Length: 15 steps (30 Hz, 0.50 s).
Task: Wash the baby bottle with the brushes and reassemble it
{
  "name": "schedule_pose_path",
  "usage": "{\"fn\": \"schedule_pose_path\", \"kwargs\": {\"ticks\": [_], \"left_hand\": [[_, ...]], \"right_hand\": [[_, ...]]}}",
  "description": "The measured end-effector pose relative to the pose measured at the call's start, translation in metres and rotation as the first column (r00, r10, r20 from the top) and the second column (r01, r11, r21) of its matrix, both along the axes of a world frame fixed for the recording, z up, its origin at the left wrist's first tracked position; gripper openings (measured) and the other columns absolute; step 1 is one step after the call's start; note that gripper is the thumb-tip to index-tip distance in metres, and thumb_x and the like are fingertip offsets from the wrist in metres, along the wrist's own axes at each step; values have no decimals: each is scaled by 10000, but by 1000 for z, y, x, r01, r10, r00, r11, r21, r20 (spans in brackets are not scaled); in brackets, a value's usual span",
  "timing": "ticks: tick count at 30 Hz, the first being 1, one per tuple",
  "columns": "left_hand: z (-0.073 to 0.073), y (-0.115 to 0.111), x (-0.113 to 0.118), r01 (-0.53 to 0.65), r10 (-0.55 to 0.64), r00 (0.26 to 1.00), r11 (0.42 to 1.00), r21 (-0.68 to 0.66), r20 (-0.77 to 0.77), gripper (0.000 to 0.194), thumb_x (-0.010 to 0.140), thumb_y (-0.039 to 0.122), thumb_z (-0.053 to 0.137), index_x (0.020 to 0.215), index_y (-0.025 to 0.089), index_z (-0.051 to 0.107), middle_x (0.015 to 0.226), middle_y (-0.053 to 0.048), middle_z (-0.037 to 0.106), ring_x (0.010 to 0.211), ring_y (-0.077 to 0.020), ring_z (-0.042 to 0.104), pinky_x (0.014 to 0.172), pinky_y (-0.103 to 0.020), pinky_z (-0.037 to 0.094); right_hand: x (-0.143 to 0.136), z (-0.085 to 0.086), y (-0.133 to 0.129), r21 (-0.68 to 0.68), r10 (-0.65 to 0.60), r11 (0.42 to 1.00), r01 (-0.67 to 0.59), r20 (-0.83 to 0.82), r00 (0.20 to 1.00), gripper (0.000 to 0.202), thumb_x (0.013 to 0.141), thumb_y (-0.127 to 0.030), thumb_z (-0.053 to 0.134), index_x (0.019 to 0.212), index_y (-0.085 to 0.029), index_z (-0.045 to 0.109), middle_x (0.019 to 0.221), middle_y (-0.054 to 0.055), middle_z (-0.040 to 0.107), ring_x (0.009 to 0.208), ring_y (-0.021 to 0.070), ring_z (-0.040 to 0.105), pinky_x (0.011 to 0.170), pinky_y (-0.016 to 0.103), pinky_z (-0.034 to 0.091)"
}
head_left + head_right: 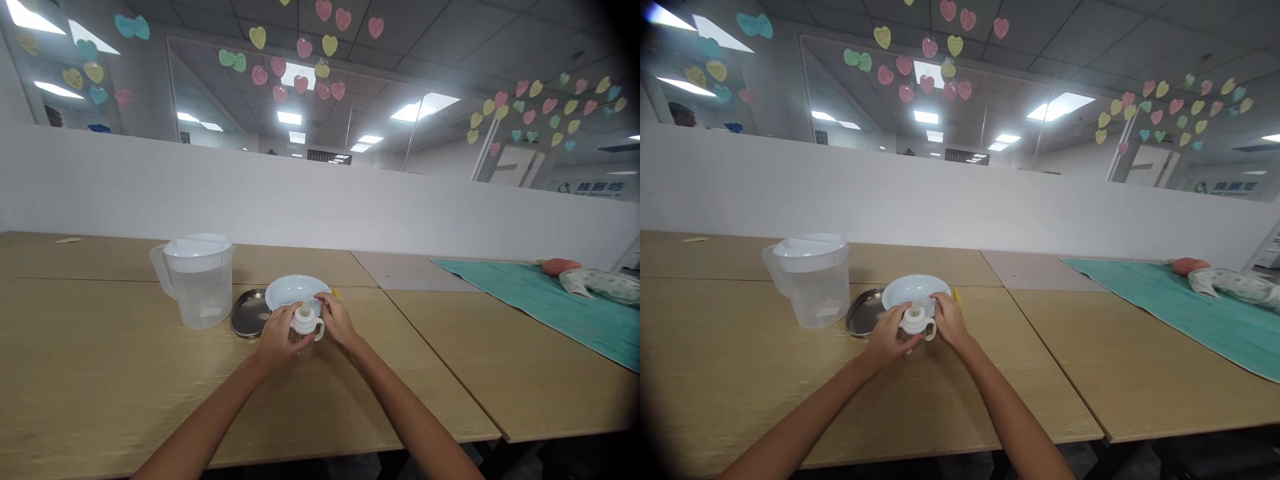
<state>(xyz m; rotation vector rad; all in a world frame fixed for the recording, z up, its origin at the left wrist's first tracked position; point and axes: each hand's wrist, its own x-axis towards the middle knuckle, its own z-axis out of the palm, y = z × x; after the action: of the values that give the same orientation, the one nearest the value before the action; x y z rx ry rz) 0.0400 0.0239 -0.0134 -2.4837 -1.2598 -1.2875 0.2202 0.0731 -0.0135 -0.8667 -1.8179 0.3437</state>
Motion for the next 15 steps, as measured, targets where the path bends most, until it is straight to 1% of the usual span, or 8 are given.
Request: {"fn": "schedule_pose_path", "kwargs": {"ticks": [2,4,5,7,9,10,13,15], "left_hand": [[-2,1,-1,10,-10,1000,1000,-20,12,614,731,493,589,1223,172,409,1178,-127,545,1073,-273,504,894,-403,412],[-3,2,-3,41,-39,998,997,-66,40,681,731,488,598,1278,169,347,1227,-136,510,1103,-274,484,915,-408,399],[-3,1,-3,65,-60,997,993,-95,56,706,735,479,600,1301,169,313,1244,-140,496,1113,-273,477,925,-411,391],[-2,0,-4,122,-110,990,981,-153,89,733,745,457,602,1329,170,262,1249,-139,491,1119,-268,475,939,-416,377],[1,-2,-4,183,-161,980,962,-204,119,742,757,443,597,1344,174,232,1250,-134,496,1132,-266,471,956,-419,362],[3,-3,-4,209,-183,974,950,-230,132,741,766,439,588,1351,178,217,1264,-132,487,1145,-264,463,964,-418,357],[8,-7,-4,249,-207,964,923,-293,166,737,779,442,571,1361,189,196,1318,-129,444,1182,-262,439,983,-414,347],[9,-8,-3,259,-213,961,914,-313,175,744,773,452,575,1361,193,200,1311,-126,454,1182,-262,442,990,-420,341]], "right_hand": [[-2,6,-9,42,2,999,-4,44,999,277,885,-232,328,953,-182,592,951,50,608,943,171,536,866,331,402],[-6,10,-19,52,44,997,-49,100,994,267,893,-334,373,931,-185,591,903,41,603,899,168,530,829,315,399],[-10,12,-23,47,52,997,-59,130,990,257,864,-387,437,923,-185,585,885,35,595,874,168,526,804,306,401],[-16,12,-30,19,19,1000,-22,155,988,308,760,-459,579,888,-180,563,846,22,573,821,167,514,748,287,402],[-20,12,-32,-37,-10,999,15,128,992,350,687,-474,650,839,-179,537,812,4,552,773,156,504,699,267,398],[-21,12,-32,-73,3,997,5,105,994,345,681,-467,658,823,-180,528,802,-3,547,761,149,502,687,259,397],[-16,19,-31,-152,110,983,-101,51,993,323,682,-445,668,804,-178,534,808,-10,542,774,143,504,698,252,399],[-9,28,-32,-193,233,957,-217,66,970,314,698,-441,660,841,-176,571,833,-6,543,800,142,510,731,256,405]]}}
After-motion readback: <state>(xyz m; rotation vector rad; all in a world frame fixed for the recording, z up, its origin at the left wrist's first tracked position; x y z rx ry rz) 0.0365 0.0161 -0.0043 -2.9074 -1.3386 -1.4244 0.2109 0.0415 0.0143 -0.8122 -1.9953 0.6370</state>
